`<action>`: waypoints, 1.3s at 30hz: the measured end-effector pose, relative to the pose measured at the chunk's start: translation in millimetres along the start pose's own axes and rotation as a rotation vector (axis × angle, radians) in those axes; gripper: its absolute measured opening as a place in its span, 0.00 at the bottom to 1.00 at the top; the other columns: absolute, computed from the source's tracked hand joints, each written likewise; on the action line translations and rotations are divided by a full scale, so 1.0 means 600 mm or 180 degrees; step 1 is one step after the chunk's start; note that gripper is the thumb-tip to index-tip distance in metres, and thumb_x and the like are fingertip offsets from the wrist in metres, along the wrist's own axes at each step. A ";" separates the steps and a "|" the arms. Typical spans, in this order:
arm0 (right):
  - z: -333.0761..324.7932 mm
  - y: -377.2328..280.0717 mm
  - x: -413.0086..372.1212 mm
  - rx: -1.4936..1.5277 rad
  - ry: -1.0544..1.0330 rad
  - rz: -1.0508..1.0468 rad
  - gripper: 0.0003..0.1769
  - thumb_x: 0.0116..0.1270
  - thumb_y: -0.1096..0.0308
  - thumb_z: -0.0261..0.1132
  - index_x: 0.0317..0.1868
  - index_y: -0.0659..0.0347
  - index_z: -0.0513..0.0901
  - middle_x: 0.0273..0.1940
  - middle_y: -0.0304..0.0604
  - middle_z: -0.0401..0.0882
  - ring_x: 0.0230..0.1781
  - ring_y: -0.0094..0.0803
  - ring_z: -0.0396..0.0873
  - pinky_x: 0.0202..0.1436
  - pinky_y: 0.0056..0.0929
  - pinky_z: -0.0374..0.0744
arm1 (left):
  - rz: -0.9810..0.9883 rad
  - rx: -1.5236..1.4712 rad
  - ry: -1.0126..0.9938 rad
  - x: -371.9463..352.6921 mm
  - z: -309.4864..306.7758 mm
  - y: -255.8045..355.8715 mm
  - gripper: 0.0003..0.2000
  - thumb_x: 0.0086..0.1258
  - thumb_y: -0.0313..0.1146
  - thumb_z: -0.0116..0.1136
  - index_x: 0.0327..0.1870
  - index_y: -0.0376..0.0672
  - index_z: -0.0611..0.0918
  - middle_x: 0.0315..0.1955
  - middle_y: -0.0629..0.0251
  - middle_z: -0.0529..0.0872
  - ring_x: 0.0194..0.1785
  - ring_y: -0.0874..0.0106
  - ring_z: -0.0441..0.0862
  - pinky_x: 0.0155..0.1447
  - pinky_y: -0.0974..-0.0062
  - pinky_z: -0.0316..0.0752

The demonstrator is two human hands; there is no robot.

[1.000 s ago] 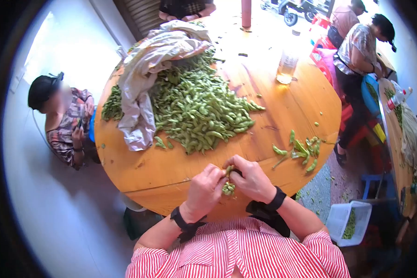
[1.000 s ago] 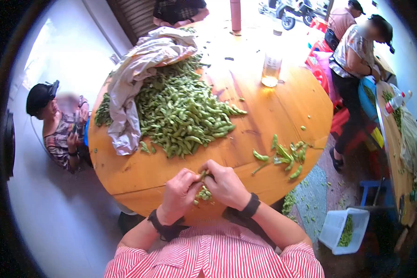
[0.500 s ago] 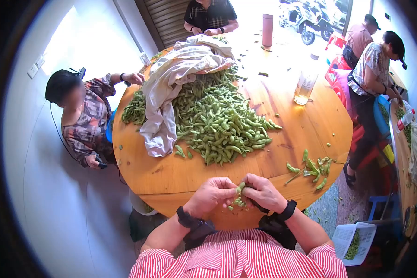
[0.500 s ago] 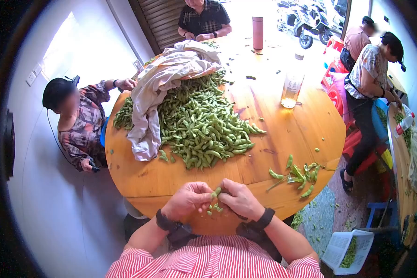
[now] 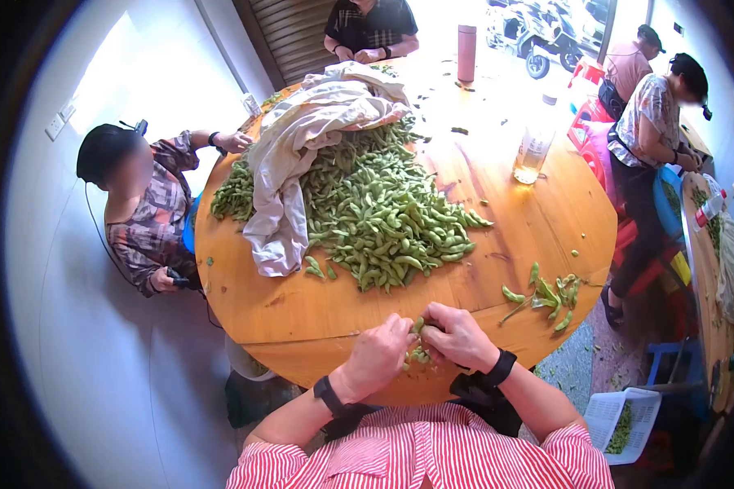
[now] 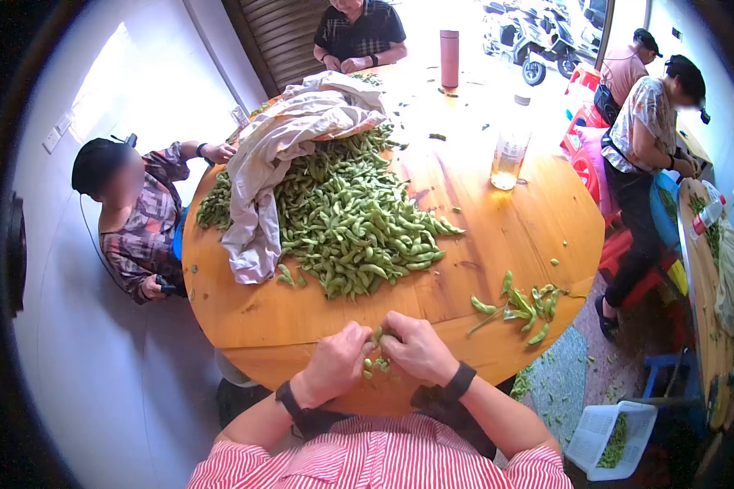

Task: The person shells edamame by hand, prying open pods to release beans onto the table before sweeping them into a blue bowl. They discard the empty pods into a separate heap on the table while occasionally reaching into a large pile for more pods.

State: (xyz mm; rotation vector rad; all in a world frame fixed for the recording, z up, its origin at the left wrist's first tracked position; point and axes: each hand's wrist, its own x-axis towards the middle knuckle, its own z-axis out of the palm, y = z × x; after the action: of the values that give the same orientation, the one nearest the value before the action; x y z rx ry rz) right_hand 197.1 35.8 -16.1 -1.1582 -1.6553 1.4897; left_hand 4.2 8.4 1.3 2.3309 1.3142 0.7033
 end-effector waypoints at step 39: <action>0.016 -0.001 0.011 -0.2585 0.0413 -0.0808 0.10 0.64 0.70 0.64 0.44 0.62 0.78 0.28 0.55 0.82 0.29 0.51 0.84 0.32 0.46 0.80 | -0.1484 -0.1467 -0.0204 -0.018 0.001 -0.039 0.08 0.76 0.30 0.57 0.43 0.32 0.82 0.27 0.74 0.81 0.30 0.85 0.72 0.33 0.81 0.68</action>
State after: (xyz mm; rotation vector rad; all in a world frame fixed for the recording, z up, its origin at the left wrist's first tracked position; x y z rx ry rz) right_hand 185.5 37.4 -18.2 -1.3264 -2.2869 0.5542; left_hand -16.2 10.9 -14.2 1.5981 1.4156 0.6799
